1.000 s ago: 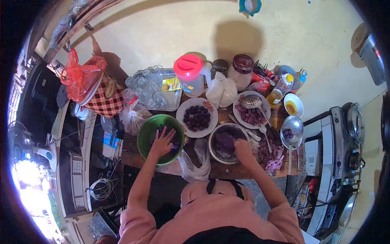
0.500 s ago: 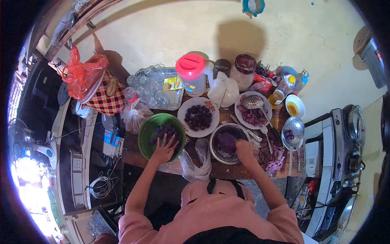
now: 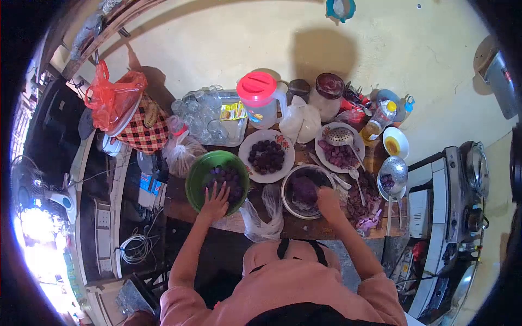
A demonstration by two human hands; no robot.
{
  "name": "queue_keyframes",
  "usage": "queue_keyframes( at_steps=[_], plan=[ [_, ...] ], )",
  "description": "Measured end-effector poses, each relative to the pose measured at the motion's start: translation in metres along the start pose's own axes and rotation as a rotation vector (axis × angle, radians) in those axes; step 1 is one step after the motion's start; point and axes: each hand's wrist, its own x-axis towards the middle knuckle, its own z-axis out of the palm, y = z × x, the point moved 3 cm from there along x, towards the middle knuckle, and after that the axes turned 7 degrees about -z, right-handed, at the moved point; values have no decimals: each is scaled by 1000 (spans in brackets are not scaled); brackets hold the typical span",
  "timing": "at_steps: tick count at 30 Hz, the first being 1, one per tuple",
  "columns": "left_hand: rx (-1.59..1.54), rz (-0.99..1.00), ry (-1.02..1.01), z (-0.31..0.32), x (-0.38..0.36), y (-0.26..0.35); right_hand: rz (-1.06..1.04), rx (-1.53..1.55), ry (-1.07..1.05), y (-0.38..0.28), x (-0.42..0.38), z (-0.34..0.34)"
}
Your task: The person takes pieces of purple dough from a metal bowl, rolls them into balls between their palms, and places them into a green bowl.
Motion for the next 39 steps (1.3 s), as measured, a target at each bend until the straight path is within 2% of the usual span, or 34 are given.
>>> queue_keyframes(
  at_steps=[3,4,8,12,15,18,21,24,27,30,33,39],
  plan=[
    [-118,-3,-23,6,0,-8,22,8,-73,8,2,10],
    [-166,2,-46,9,1,-11,25,48,-49,9,1,10],
    [-99,1,83,2,10,-7,47,118,57,4,-1,13],
    [-257,6,217,-43,-2,9,40,61,124,1,-3,11],
    [-315,-11,289,-63,-3,18,-14,118,289,9,-4,20],
    [-391,-4,343,-84,-9,26,-24,165,342,15,-6,17],
    [-451,-7,379,-99,-12,33,460,688,197,5,-2,-19],
    [-504,-3,407,-107,-15,39,494,854,192,34,-2,-5],
    [-531,-1,420,-109,-13,44,529,1277,213,43,-2,-8],
    [-560,5,438,-109,-14,48,295,615,129,44,7,-25],
    [-589,13,452,-111,-19,54,138,344,231,37,12,-10],
    [-597,-5,448,-107,-27,60,109,410,335,23,11,18]
  ],
)
